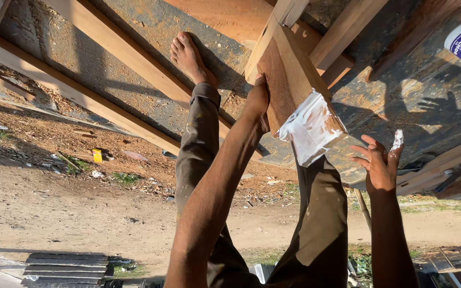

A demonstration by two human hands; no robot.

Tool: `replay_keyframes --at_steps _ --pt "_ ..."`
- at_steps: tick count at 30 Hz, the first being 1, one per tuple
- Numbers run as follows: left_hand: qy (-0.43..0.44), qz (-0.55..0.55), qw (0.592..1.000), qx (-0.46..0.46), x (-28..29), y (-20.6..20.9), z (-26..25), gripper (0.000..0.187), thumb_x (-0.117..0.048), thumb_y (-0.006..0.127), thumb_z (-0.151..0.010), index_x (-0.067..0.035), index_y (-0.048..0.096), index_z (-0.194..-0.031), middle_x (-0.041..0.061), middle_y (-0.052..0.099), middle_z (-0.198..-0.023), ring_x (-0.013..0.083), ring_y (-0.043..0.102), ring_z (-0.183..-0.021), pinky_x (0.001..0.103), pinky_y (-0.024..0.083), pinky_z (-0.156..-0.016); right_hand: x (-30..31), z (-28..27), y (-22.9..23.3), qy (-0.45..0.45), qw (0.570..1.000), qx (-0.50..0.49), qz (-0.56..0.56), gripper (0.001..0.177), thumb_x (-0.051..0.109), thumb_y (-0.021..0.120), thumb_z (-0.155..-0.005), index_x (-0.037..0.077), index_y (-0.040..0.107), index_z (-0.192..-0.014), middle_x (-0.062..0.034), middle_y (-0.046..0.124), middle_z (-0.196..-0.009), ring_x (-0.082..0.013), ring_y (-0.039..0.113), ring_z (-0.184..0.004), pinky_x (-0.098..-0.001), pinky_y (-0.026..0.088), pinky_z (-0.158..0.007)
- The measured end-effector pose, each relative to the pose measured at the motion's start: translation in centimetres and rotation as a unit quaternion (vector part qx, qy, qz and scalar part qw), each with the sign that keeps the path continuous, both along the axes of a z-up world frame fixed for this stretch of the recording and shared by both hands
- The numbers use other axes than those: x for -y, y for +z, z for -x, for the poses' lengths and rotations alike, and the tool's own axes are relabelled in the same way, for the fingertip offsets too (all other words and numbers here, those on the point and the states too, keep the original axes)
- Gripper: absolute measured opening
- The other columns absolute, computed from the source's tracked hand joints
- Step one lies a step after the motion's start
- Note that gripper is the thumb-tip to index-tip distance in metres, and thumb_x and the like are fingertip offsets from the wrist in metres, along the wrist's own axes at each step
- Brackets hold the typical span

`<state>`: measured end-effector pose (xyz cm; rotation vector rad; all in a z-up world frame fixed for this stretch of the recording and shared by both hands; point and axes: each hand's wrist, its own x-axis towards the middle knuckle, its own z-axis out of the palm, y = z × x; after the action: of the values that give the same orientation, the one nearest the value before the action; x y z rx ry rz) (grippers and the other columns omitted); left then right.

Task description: The person applies white glue to the ends of a wooden plank using a brush, then places the plank onto a wooden frame. The person repeats the process with another plank.

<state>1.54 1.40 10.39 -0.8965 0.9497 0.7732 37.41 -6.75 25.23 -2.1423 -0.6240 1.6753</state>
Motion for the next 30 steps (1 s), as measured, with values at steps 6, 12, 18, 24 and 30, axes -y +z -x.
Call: replay_keyframes --at_steps 6,12,18,24,30 --pt "-0.133 0.073 0.988 -0.013 -1.3 -4.2 0.1 0.073 -0.063 0.027 -0.104 -0.003 0.051 -0.139 0.025 0.066 -0.125 0.0351 0.069 -0.106 0.051 0.058 -0.089 1.6 -0.3 1.3 0.009 1.000 -0.002 0.003 0.066 0.019 0.052 -0.116 0.006 0.007 -0.162 -0.0282 0.054 -0.148 -0.0409 0.065 -0.121 -0.0488 0.060 -0.090" --pt "-0.114 0.031 0.992 -0.037 -1.9 -0.9 -0.2 0.072 -0.062 0.027 -0.103 -0.007 0.050 -0.144 0.020 0.064 -0.131 0.0313 0.065 -0.114 0.050 0.054 -0.097 0.5 -0.8 1.7 -0.054 0.997 -0.054 -0.005 0.043 0.029 0.047 -0.114 -0.003 0.047 -0.142 -0.0294 0.053 -0.146 -0.0443 0.066 -0.121 -0.0511 0.062 -0.087" --pt "-0.109 0.033 0.993 -0.041 -0.7 -1.5 -1.5 0.073 -0.061 0.025 -0.103 -0.008 0.048 -0.147 0.020 0.063 -0.135 0.0321 0.063 -0.119 0.052 0.053 -0.101 -0.2 -0.3 1.4 -0.031 0.998 0.027 0.037 0.041 0.022 0.045 -0.113 0.007 0.032 -0.149 -0.0262 0.056 -0.145 -0.0423 0.066 -0.117 -0.0512 0.060 -0.083" --pt "-0.098 0.080 0.991 -0.043 0.7 -9.3 -3.9 0.079 -0.064 0.024 -0.101 -0.005 0.046 -0.148 0.025 0.062 -0.134 0.0396 0.066 -0.117 0.056 0.054 -0.095 0.8 -0.9 3.0 -0.018 0.997 0.053 0.043 0.053 0.013 0.051 -0.118 0.001 0.021 -0.160 -0.0282 0.058 -0.151 -0.0369 0.071 -0.118 -0.0446 0.062 -0.087" --pt "-0.004 0.035 0.999 0.016 -0.5 -10.6 -5.2 0.083 -0.069 0.021 -0.100 -0.004 0.046 -0.146 0.024 0.061 -0.137 0.0370 0.063 -0.119 0.054 0.053 -0.096 -2.4 -3.8 3.9 -0.171 0.977 -0.123 0.028 0.094 0.006 0.060 -0.113 0.016 -0.016 -0.168 -0.0409 0.050 -0.147 -0.0419 0.069 -0.107 -0.0496 0.064 -0.085"
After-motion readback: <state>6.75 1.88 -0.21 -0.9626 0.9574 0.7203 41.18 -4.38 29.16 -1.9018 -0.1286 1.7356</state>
